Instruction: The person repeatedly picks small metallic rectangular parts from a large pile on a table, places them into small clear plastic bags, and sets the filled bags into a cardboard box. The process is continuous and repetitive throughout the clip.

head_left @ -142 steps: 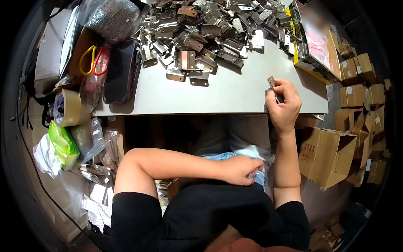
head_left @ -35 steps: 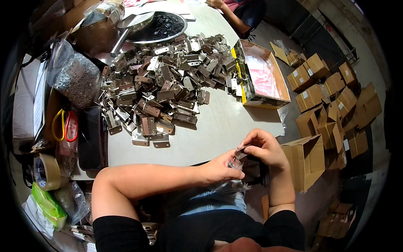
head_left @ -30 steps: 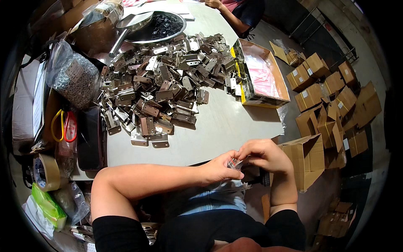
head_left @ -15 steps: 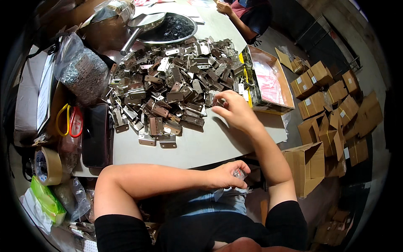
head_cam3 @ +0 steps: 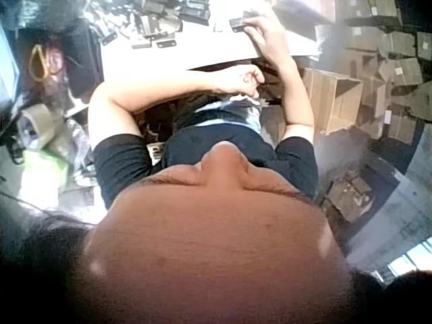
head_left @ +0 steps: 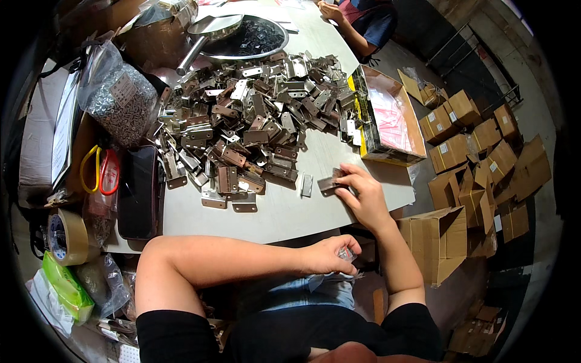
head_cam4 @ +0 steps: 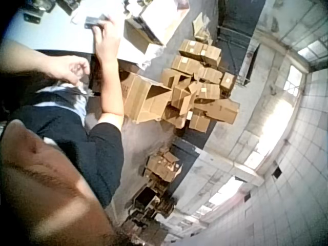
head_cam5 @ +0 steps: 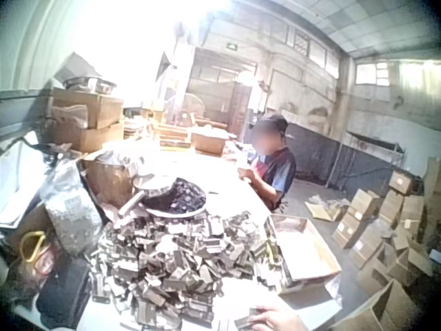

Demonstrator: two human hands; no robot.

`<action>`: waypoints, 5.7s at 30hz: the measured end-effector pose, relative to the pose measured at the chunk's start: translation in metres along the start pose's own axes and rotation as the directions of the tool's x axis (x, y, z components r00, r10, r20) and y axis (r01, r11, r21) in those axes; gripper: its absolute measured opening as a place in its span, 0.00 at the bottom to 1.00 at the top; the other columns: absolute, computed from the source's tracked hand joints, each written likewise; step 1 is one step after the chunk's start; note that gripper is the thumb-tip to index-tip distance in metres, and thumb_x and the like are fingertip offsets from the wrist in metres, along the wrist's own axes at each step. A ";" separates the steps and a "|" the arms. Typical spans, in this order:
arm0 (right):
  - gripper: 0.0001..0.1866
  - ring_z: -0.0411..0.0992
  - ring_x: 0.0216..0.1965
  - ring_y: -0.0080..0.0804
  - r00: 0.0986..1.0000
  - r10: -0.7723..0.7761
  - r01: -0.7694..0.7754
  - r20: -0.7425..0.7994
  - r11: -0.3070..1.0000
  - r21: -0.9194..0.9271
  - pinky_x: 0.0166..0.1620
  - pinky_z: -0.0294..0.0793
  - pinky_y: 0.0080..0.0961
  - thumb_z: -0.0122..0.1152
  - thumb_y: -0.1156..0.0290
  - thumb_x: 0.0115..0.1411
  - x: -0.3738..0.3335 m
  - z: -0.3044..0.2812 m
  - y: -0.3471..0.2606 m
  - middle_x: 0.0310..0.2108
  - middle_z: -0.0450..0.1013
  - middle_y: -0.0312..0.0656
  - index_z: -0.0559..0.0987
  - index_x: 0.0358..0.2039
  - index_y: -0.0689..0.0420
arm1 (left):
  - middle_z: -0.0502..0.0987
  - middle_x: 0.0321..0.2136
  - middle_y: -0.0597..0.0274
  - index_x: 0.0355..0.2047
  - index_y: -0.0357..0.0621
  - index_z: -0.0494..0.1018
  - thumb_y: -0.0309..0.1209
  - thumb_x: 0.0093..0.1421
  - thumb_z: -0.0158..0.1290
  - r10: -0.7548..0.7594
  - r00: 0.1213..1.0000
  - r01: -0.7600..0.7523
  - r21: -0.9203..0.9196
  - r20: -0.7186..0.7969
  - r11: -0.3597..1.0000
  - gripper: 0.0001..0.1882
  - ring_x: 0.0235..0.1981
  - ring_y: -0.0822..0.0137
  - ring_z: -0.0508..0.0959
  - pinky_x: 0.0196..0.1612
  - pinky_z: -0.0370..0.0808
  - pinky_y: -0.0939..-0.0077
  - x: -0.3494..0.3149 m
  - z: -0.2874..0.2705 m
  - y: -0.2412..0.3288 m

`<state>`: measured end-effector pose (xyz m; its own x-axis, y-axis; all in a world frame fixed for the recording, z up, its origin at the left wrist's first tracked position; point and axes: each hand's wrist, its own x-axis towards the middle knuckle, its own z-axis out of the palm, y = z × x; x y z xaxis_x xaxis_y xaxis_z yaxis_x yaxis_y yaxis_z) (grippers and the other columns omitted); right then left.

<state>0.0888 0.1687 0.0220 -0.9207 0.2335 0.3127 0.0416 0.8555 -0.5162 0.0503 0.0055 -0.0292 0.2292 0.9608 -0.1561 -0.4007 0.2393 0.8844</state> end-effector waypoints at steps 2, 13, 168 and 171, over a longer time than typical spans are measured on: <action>0.06 0.74 0.48 0.49 1.000 0.025 -0.025 -0.006 1.000 -0.010 0.51 0.73 0.34 0.64 0.78 0.53 -0.015 -0.009 0.008 0.47 0.74 0.52 0.79 0.32 0.63 | 0.71 0.35 0.67 0.47 0.42 0.66 0.26 0.54 0.62 -0.030 0.999 0.030 -0.049 0.015 0.998 0.22 0.37 0.76 0.72 0.40 0.71 0.80 -0.002 0.002 0.001; 0.07 0.74 0.40 0.41 0.998 -0.051 0.045 0.028 0.981 0.190 0.45 0.71 0.30 0.65 0.79 0.50 -0.008 -0.012 -0.005 0.38 0.74 0.48 0.74 0.28 0.63 | 0.71 0.36 0.67 0.47 0.43 0.66 0.27 0.54 0.62 -0.028 1.000 0.028 0.034 0.007 0.999 0.23 0.37 0.77 0.72 0.39 0.71 0.81 -0.004 0.002 -0.002; 0.05 0.76 0.40 0.41 0.998 -0.031 0.019 0.059 0.982 0.188 0.44 0.74 0.30 0.66 0.76 0.51 -0.009 -0.050 -0.024 0.38 0.77 0.47 0.81 0.31 0.60 | 0.78 0.38 0.51 0.47 0.35 0.69 0.26 0.55 0.58 0.719 0.561 -0.304 0.706 -0.411 0.640 0.20 0.41 0.61 0.80 0.43 0.75 0.72 0.012 -0.037 0.049; 0.05 0.77 0.34 0.36 0.999 -0.042 0.039 0.013 0.981 0.190 0.40 0.75 0.26 0.68 0.76 0.50 -0.008 -0.054 -0.022 0.30 0.78 0.44 0.82 0.29 0.61 | 0.79 0.37 0.51 0.43 0.34 0.71 0.28 0.58 0.56 0.680 0.590 -0.343 0.627 -0.436 0.700 0.15 0.39 0.58 0.80 0.42 0.75 0.70 0.005 -0.031 0.051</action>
<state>0.1159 0.1725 0.0739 -0.9266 0.1912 0.3239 -0.0689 0.7603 -0.6459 0.0037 0.0265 0.0021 -0.5233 0.7909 0.3173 0.1968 -0.2500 0.9480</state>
